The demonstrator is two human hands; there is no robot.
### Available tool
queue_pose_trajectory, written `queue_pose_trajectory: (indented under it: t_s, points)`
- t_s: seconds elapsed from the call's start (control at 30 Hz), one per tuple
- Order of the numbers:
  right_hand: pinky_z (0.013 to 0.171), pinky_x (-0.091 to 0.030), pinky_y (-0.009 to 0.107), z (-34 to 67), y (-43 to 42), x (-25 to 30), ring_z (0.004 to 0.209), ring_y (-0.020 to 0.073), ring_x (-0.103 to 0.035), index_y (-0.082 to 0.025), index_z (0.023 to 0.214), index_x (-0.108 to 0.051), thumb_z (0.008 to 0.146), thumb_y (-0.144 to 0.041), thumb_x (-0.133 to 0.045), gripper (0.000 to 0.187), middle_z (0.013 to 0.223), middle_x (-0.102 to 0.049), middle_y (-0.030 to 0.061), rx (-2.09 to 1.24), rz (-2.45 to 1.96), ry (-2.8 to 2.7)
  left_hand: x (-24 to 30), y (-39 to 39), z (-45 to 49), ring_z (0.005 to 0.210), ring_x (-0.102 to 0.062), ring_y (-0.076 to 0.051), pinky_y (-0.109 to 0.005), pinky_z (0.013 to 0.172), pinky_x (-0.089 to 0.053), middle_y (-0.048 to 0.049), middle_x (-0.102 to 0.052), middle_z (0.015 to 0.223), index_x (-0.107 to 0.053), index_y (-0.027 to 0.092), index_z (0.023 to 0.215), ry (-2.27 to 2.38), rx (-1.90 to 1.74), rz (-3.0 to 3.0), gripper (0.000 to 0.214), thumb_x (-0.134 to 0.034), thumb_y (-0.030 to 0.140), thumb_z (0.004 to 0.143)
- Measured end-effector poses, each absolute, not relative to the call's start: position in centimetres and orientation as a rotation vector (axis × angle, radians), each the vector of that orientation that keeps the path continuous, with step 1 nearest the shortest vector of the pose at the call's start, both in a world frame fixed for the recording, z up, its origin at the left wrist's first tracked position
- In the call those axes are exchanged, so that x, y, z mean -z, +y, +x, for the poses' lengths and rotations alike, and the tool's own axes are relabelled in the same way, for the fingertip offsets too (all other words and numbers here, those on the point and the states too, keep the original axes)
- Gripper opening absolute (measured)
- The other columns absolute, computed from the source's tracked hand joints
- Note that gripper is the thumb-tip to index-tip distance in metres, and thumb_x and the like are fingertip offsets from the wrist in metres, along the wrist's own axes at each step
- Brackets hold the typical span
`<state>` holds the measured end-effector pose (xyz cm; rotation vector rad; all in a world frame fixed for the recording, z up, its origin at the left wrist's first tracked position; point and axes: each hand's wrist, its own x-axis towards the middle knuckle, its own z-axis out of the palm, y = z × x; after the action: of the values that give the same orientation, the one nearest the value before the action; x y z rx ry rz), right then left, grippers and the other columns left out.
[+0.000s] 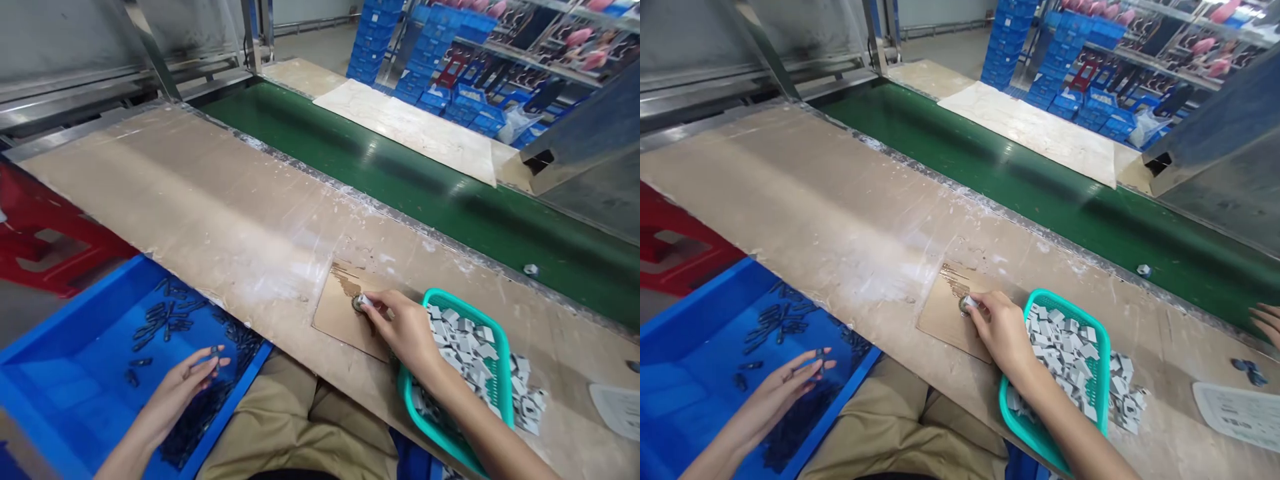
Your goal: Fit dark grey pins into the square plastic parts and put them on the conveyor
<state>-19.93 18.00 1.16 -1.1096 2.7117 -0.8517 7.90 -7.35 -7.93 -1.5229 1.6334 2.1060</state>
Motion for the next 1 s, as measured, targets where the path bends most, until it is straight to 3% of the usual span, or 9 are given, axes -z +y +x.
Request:
queue_pose_trajectory:
  t_s: [0.2,0.3,0.37,0.43,0.5,0.6,0.77,1.0]
  points:
    - [0.066,-0.049,0.030,-19.9,18.3,-0.9,0.070,0.0186,-0.062,-0.014,0.094,-0.068,0.084,-0.025,-0.054,0.020,0.083,-0.068,0.0078,0.800,-1.165,2.694,3.2,-3.0,5.4,0.073,-0.061,-0.008,-0.013,0.070,-0.050,-0.0027,-0.070,0.099,-0.069,0.021,0.091,1.075,-2.566,-1.571,0.033,-0.080,0.021,0.060]
    - [0.066,-0.049,0.030,-19.8,18.4,-0.9,0.070,0.0187,-0.062,-0.014,0.094,-0.069,0.084,-0.027,-0.054,0.022,0.083,-0.068,0.0079,0.810,-1.157,2.676,1.7,-1.5,4.1,0.074,-0.064,-0.014,-0.017,0.069,-0.054,-0.0065,-0.071,0.095,-0.072,0.016,0.076,0.841,-2.753,-1.550,0.032,-0.086,0.026,0.049]
    - [0.067,-0.049,0.031,-19.9,18.4,-1.0,0.070,0.0187,-0.062,-0.015,0.094,-0.069,0.084,-0.029,-0.054,0.023,0.084,-0.069,0.0078,0.847,-1.107,2.670,1.0,-0.7,3.2,0.073,-0.065,-0.017,-0.019,0.068,-0.055,-0.0103,-0.071,0.094,-0.072,0.012,0.069,0.767,-2.807,-1.545,0.033,-0.085,0.035,0.049]
    - [0.068,-0.050,0.032,-20.1,18.4,-1.4,0.071,0.0198,-0.064,-0.016,0.093,-0.069,0.082,-0.033,-0.056,0.024,0.084,-0.070,0.0079,0.909,-1.004,2.656,0.5,0.2,2.1,0.077,-0.066,-0.018,-0.019,0.067,-0.055,-0.0113,-0.070,0.096,-0.073,0.011,0.072,0.889,-2.806,-1.498,0.031,-0.083,0.034,0.054]
    - [0.070,-0.051,0.034,-20.3,18.4,-1.9,0.075,0.0219,-0.066,-0.016,0.091,-0.069,0.079,-0.037,-0.061,0.026,0.085,-0.071,0.0085,1.032,-0.827,2.595,0.0,1.1,0.9,0.083,-0.066,-0.019,-0.021,0.072,-0.055,-0.0098,-0.068,0.102,-0.072,0.014,0.086,1.097,-2.823,-1.397,0.031,-0.081,0.025,0.059]
    - [0.068,-0.053,0.033,-20.0,18.4,-3.2,0.075,0.0227,-0.067,-0.016,0.088,-0.069,0.072,-0.042,-0.067,0.031,0.085,-0.072,0.0088,1.280,-0.505,2.372,-0.6,2.5,-1.0,0.082,-0.066,-0.018,-0.026,0.075,-0.056,-0.0043,-0.066,0.104,-0.066,0.023,0.105,1.191,-2.952,-1.259,0.050,-0.081,0.014,0.058]
    - [0.060,-0.055,0.025,-16.8,18.9,-5.4,0.065,0.0160,-0.066,-0.019,0.084,-0.070,0.069,-0.034,-0.073,0.022,0.077,-0.072,0.0047,1.528,-0.367,2.066,-1.5,4.8,-3.9,0.076,-0.065,-0.012,-0.019,0.072,-0.053,-0.0045,-0.069,0.078,-0.070,0.015,0.087,0.875,-2.997,-0.940,0.025,-0.078,0.016,0.063]
    - [0.061,-0.056,0.019,-13.3,19.3,-7.0,0.065,0.0139,-0.068,-0.022,0.081,-0.071,0.069,-0.023,-0.073,0.012,0.073,-0.072,0.0018,1.617,-0.462,2.086,-2.2,6.9,-5.4,0.077,-0.066,-0.013,-0.017,0.073,-0.052,-0.0060,-0.073,0.080,-0.073,0.016,0.082,0.817,-3.017,-0.879,0.027,-0.082,0.021,0.057]
